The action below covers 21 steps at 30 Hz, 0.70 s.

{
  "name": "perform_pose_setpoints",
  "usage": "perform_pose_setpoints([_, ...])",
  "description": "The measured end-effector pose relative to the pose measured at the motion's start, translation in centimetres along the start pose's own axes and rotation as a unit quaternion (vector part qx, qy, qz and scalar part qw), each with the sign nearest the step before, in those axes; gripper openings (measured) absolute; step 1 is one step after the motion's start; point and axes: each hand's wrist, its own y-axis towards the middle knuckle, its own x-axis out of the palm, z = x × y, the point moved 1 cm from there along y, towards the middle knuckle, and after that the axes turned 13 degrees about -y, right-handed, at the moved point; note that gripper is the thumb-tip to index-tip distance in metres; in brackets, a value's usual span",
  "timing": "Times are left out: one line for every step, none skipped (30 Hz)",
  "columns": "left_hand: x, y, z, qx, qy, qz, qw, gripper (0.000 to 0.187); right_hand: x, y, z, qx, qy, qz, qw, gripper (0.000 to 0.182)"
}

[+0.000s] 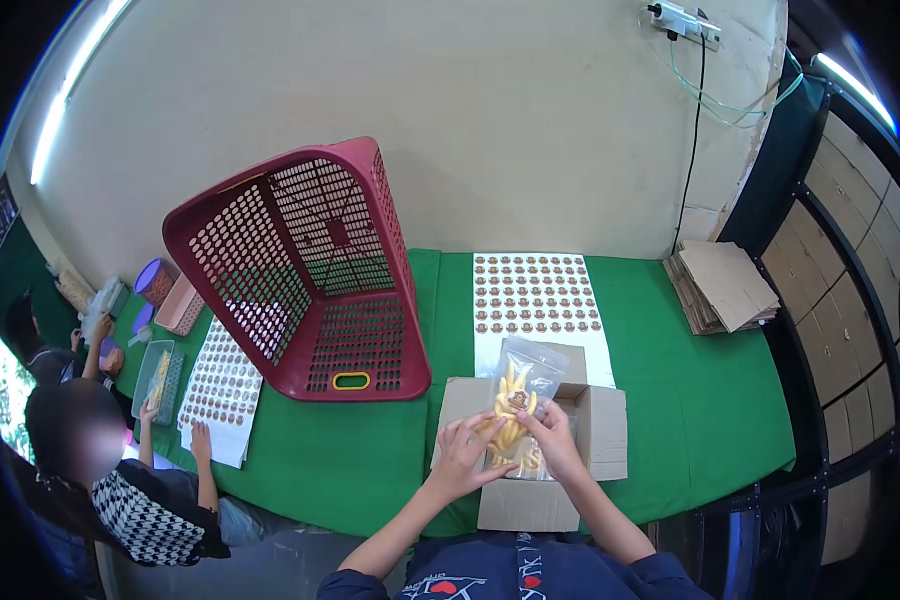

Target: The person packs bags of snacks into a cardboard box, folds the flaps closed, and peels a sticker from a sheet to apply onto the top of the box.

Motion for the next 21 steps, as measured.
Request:
perform_pose_setpoints([-0.2,0.1,0.1,-0.01,-0.009,0.021,1.0,0.066,-0.3,-0.3,-0.2,-0.003,0.004,0.006,1.0,0.03])
perform_pose_setpoints([-0.5,0.2,0.2,-0.02,-0.019,0.041,0.999,0.067,-0.6,-0.5,-0.4,-0.002,-0.003,0.004,1.0,0.03])
perform_pose_setpoints([-0.6,0.3,0.3,-0.031,-0.029,0.062,0.997,0.068,-0.9,-0.8,-0.5,-0.002,-0.009,0.003,1.0,0.03])
perform_pose_setpoints([-0.2,0.2,-0.1,-0.091,-0.148,0.087,0.981,0.067,-1.1,-1.0,-0.6,-0.001,-0.016,0.002,1.0,0.03])
perform_pose_setpoints([0.5,0.2,-1.0,-0.15,-0.266,0.11,0.946,0.066,-1.2,-1.3,-0.6,0.004,-0.023,-0.009,1.0,0.031])
perform_pose_setpoints([1.2,0.3,-1.6,-0.206,-0.379,0.131,0.893,0.065,-1.2,-1.5,-0.5,0.009,-0.031,-0.02,0.999,0.031])
perform_pose_setpoints([1.8,0.6,-2.0,-0.218,-0.467,0.124,0.848,0.048,-1.3,-1.8,-0.5,0.013,-0.039,-0.031,0.999,0.032])
perform_pose_setpoints([2.3,0.6,-2.0,-0.239,-0.48,0.097,0.839,0.043,-1.3,-2.0,-0.6,0.009,-0.055,-0.048,0.997,0.032])
perform_pose_setpoints([2.7,0.5,-1.9,-0.26,-0.491,0.07,0.829,0.037,-1.3,-2.2,-0.7,0.004,-0.071,-0.066,0.995,0.032])
perform_pose_setpoints([3.2,0.5,-1.7,-0.28,-0.502,0.043,0.817,0.032,-1.2,-2.5,-0.9,-0.001,-0.087,-0.083,0.993,0.033])
perform_pose_setpoints([3.8,0.7,-1.2,-0.248,-0.482,0.079,0.837,0.022,-1.2,-2.7,-1.1,-0.004,-0.076,-0.087,0.993,0.033])
perform_pose_setpoints([3.8,0.8,-0.8,-0.246,-0.475,0.079,0.841,0.021,-1.1,-2.9,-1.4,0.0,-0.083,-0.074,0.994,0.033])
perform_pose_setpoints([3.7,0.8,-0.5,-0.244,-0.469,0.079,0.845,0.02,-1.0,-3.1,-1.7,0.003,-0.089,-0.061,0.994,0.032])
perform_pose_setpoints([3.8,0.9,-0.2,-0.243,-0.462,0.078,0.849,0.019,-1.0,-3.2,-1.8,0.007,-0.096,-0.047,0.994,0.032])
perform_pose_setpoints([4.0,0.9,-0.2,-0.237,-0.458,0.089,0.852,0.018,-1.1,-3.2,-1.7,0.0,-0.091,-0.049,0.995,0.031])
perform_pose_setpoints([4.4,0.7,-0.3,-0.23,-0.454,0.1,0.855,0.017,-1.2,-3.2,-1.2,-0.006,-0.086,-0.051,0.995,0.031])
perform_pose_setpoints([4.6,0.7,-0.3,-0.224,-0.451,0.112,0.857,0.017,-1.3,-3.2,-0.9,-0.013,-0.082,-0.054,0.995,0.03])
perform_pose_setpoints([4.8,0.7,-0.1,-0.216,-0.45,0.127,0.857,0.017,-1.3,-3.2,-0.5,-0.018,-0.087,-0.056,0.994,0.029])
perform_pose_setpoints([4.8,0.7,0.3,-0.209,-0.449,0.143,0.857,0.017,-1.2,-3.1,-0.3,-0.023,-0.092,-0.058,0.994,0.028])
perform_pose_setpoints([4.8,0.7,0.4,-0.201,-0.447,0.159,0.857,0.018,-1.2,-3.2,-0.2,-0.028,-0.097,-0.061,0.993,0.027])
perform_pose_setpoints([4.9,0.4,0.3,-0.214,-0.429,0.144,0.866,0.019,-1.1,-3.3,-0.3,-0.025,-0.093,-0.061,0.993,0.028])
